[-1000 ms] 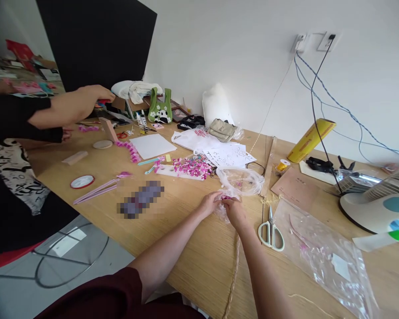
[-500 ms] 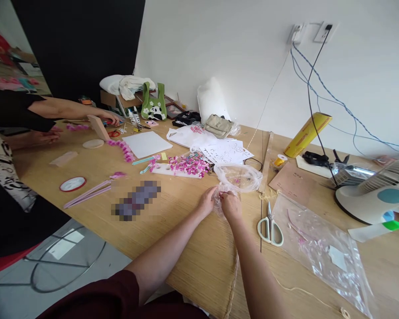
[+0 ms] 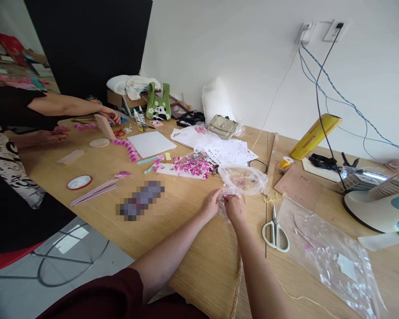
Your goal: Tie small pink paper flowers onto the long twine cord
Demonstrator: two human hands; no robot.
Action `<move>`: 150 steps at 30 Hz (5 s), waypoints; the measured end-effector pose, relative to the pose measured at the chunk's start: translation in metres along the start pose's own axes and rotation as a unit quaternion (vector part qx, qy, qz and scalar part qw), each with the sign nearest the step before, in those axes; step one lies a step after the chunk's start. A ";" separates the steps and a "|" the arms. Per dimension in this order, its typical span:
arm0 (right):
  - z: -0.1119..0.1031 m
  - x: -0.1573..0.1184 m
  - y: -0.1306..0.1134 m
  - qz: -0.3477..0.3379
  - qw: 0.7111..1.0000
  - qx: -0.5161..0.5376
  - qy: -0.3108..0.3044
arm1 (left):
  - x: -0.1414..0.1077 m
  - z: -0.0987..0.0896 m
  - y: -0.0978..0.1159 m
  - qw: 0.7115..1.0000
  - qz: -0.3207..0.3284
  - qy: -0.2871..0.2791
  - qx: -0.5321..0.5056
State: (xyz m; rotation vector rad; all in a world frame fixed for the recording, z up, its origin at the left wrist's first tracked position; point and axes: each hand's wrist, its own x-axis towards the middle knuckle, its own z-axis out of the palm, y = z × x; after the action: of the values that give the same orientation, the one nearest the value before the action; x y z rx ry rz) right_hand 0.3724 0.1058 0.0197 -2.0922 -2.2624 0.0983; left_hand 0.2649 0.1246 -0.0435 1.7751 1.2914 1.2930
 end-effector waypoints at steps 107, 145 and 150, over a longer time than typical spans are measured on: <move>0.011 -0.003 0.044 -0.110 0.876 0.470 -0.020 | 0.004 -0.005 0.000 0.995 0.077 0.000 0.065; -0.001 -0.011 0.011 -0.063 0.880 0.443 0.159 | -0.003 -0.009 0.025 0.922 -0.075 -0.054 -0.376; 0.010 -0.012 0.015 -0.052 0.868 0.469 0.154 | -0.003 -0.010 0.026 0.913 -0.093 -0.060 -0.392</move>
State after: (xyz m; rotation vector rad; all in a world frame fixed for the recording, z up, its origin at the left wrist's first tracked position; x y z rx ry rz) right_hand 0.3874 0.0952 0.0084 -1.3342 -1.6080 0.6552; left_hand 0.2650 0.1120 -0.0181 1.1069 0.6865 1.3105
